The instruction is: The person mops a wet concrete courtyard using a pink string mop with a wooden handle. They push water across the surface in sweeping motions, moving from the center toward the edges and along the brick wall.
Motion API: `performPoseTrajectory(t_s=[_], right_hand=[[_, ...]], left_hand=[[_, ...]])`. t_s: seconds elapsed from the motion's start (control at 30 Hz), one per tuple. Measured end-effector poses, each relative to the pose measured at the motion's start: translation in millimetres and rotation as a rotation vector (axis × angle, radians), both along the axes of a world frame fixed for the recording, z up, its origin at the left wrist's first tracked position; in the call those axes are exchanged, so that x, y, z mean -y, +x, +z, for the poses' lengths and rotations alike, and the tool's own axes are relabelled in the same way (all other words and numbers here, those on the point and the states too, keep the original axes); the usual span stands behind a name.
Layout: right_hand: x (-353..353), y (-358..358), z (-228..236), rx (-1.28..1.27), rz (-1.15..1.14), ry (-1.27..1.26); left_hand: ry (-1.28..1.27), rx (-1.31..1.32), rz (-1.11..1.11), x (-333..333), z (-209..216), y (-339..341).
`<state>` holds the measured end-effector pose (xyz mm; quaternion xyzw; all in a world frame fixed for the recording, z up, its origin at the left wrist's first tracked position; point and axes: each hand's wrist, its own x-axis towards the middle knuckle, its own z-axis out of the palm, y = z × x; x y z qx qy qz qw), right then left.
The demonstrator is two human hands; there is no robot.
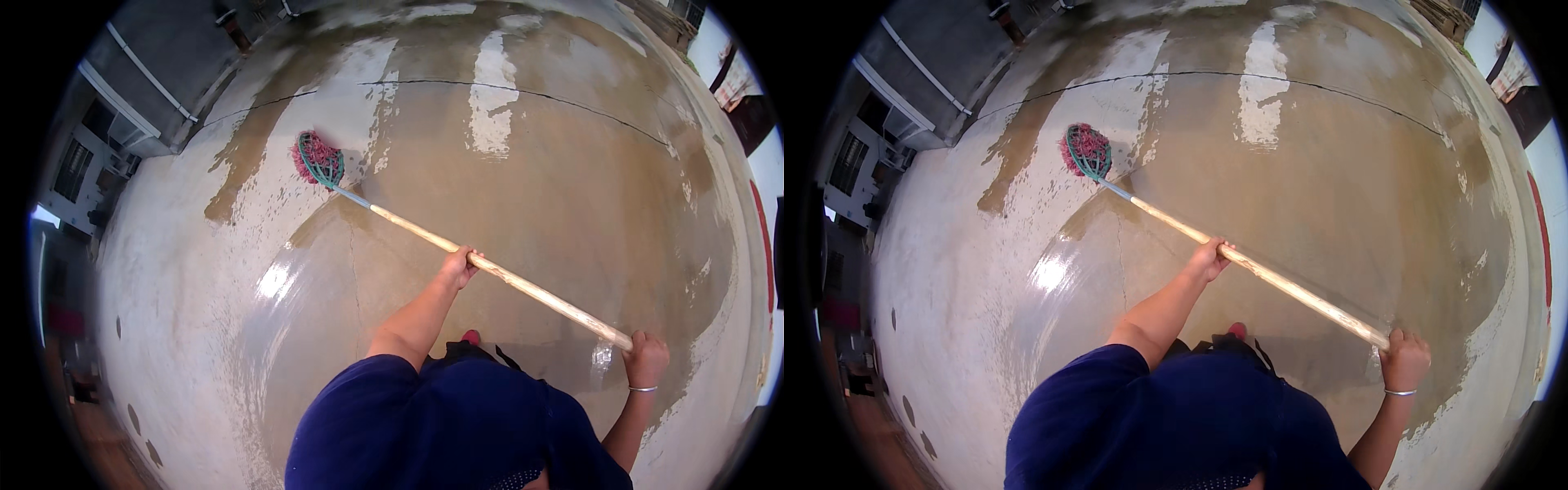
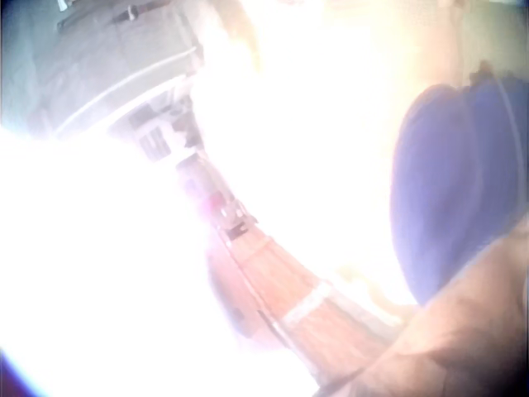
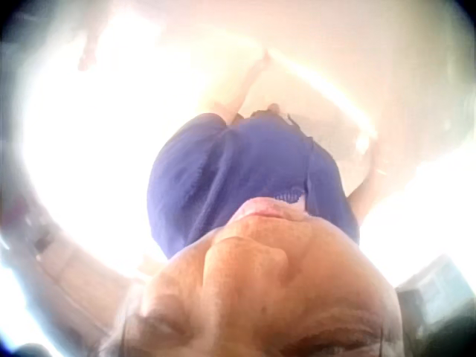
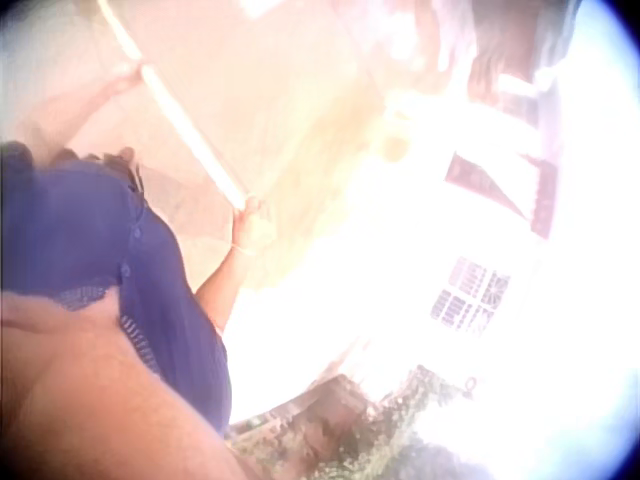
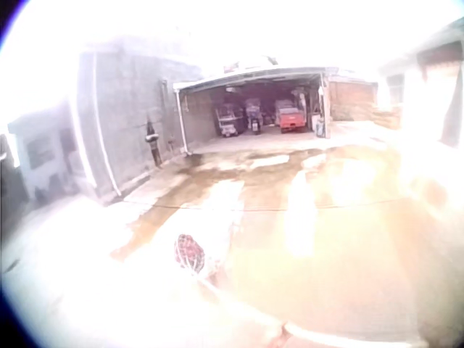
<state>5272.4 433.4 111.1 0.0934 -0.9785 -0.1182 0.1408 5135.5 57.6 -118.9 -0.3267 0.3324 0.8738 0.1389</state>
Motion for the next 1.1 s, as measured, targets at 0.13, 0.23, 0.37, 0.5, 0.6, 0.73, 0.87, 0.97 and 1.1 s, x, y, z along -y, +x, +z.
performPoseTrajectory(t_s=[0.13,0.23,0.37,0.5,0.6,0.73,0.87,0.97,1.1], right_hand=[[-22.8,48.9,8.1,0.047,-0.35,0.14],[-13.0,64.8,13.7,0.082,-0.448,0.171],[40.1,52.4,23.1,0.093,-0.563,0.223],[111.6,12.7,31.0,0.094,-0.499,0.261],[194.7,-38.2,43.8,0.08,-0.353,0.309],[315.3,-112.0,54.3,0.012,-0.061,0.352],[456.7,-187.1,48.4,0.005,0.316,0.271],[564.4,-225.1,33.8,0.029,0.595,0.219],[690.7,-253.9,-7.5,0.218,0.887,0.106]], left_hand=[[-0.031,0.03,-0.333,-92.2,4.1,-58.1],[-0.034,0.048,-0.45,-133.0,-1.5,-87.3],[-0.052,0.016,-0.53,-131.4,-4.7,-129.4],[0.002,0.011,-0.454,-55.1,-18.1,-152.4],[0.073,0.005,-0.313,47.1,-30.4,-169.0],[0.135,-0.018,-0.082,213.5,-38.9,-163.1],[0.18,-0.051,0.311,403.0,-43.3,-119.7],[0.135,-0.024,0.627,526.3,-45.8,-54.1],[0.022,0.094,0.921,654.4,-70.0,61.6]])
